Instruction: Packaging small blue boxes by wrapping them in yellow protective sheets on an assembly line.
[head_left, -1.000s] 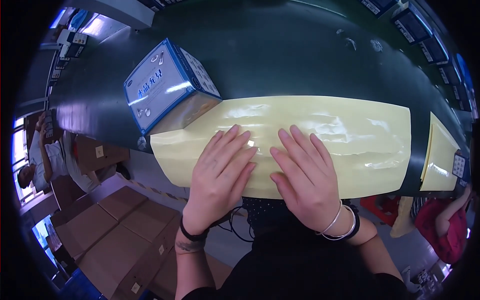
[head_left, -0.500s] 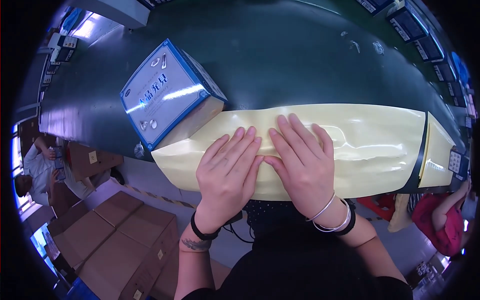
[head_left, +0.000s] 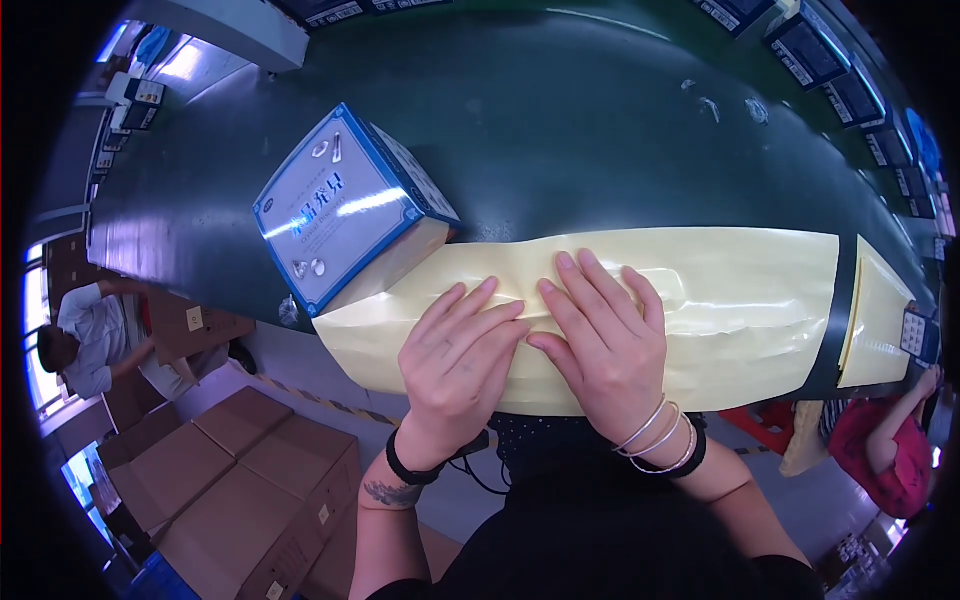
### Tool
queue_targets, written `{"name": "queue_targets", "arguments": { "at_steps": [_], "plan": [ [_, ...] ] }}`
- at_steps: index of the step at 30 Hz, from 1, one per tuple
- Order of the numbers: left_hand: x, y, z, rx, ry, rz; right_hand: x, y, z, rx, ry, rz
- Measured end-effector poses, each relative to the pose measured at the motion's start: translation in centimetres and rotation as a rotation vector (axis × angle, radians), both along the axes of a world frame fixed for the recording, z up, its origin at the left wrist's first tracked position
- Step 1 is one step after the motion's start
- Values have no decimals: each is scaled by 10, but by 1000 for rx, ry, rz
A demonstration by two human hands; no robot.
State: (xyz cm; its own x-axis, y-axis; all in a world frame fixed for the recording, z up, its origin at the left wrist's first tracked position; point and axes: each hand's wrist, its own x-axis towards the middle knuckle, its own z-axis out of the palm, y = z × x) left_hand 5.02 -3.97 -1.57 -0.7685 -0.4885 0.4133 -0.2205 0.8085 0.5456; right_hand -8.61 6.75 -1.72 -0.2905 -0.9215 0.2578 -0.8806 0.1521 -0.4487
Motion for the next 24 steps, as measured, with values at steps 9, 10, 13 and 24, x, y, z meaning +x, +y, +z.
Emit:
{"name": "queue_targets", "arguments": {
  "at_steps": [9,10,13,24],
  "plan": [
    [10,-2,43,253,-69,-15,3,4,4,23,-9,32],
    [13,-11,58,338,-92,-141,1,5,3,42,-11,31],
    [14,-58,106,305,-12,-431,-4,3,3,65,-9,40],
    [-93,-332,114,-320,-427,-226,0,-4,12,92,-2,47]
  ]
}}
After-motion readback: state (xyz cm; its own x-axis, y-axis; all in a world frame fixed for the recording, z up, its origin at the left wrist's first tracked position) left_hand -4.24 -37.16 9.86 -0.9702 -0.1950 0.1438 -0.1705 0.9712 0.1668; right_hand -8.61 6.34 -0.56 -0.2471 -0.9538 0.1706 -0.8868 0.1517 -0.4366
